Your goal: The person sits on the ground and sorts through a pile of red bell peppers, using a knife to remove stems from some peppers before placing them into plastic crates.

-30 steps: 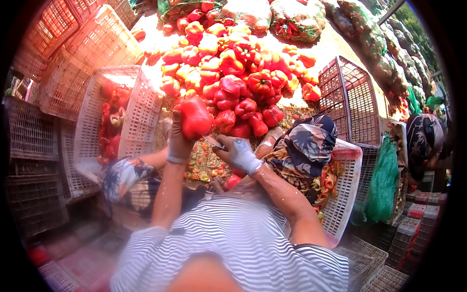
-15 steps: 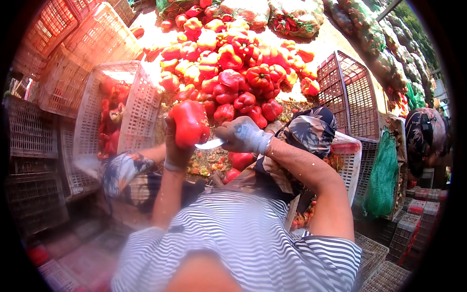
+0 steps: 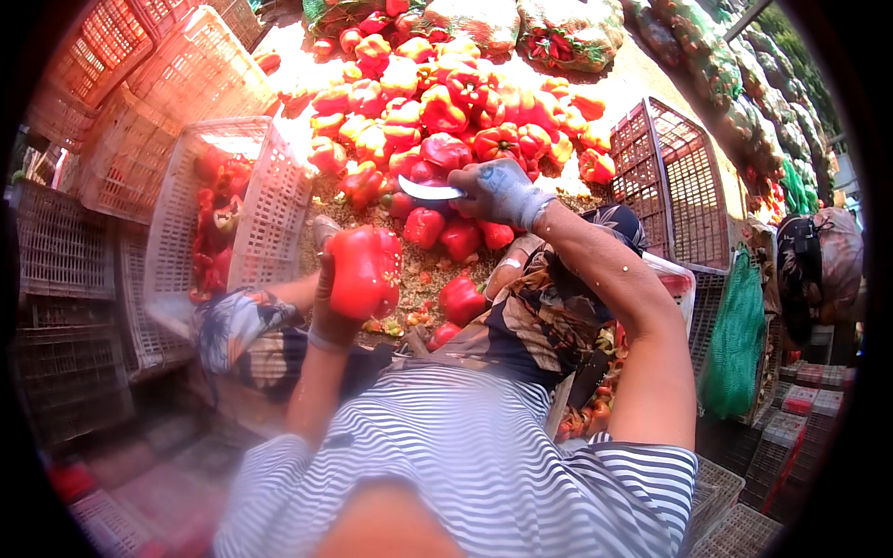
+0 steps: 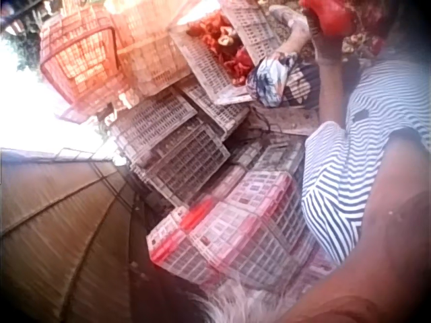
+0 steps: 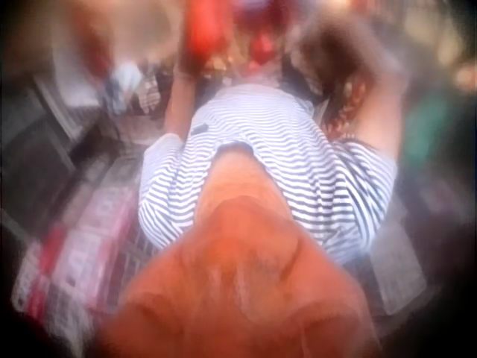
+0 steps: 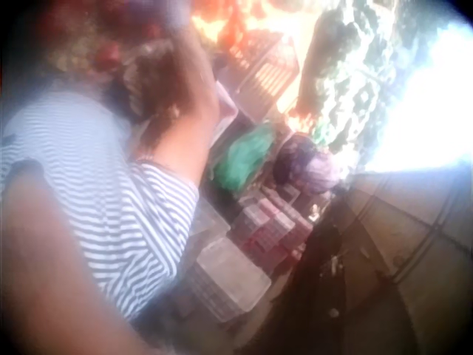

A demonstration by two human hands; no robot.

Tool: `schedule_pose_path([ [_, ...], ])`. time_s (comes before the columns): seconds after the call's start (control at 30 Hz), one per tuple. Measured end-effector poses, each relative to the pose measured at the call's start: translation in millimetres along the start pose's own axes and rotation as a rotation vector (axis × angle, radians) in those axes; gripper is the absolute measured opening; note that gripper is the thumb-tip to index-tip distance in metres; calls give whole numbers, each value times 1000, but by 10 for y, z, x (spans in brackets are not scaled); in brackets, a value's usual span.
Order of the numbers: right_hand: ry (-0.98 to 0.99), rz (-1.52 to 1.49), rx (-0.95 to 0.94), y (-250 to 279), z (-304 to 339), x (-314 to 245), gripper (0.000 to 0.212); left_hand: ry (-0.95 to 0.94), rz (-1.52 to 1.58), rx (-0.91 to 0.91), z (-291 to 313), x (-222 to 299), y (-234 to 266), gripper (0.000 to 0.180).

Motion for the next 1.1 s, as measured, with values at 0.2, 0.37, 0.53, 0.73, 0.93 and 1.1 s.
schedule_pose_path([
  [0.2, -200, -935, 87, -403, 63, -742, 89, -461, -982, 336, -182, 210, 226, 66],
  [0.37, -215, -1082, 58, -623, 19, -754, 89, -544, -1190, 294, -260, 261, 292, 76],
  [0.53, -256, -1385, -24, -616, 36, -798, 86, -211, -935, 186, -194, 286, 140, 77],
  [0.73, -396, -1806, 30, -630, 239, -940, 68, -6, -275, 87, -208, 22, 329, 69],
  [0.93, -455, -2064, 132, -922, 336, -647, 48, 46, 220, 18, -423, -141, 597, 71],
  [1.1, -176, -1714, 701, 156, -46, -970, 40, 112, 555, -65, -469, -248, 667, 70],
])
Point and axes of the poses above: each hand's wrist, its own z-axis away from the middle knuckle, its own y-axis out of the back of the hand, x = y × z, the point moved 4 cm from there along -z, towards the middle knuckle, and after that the axes turned 15 degrees about -z, right-handed, at the moved point
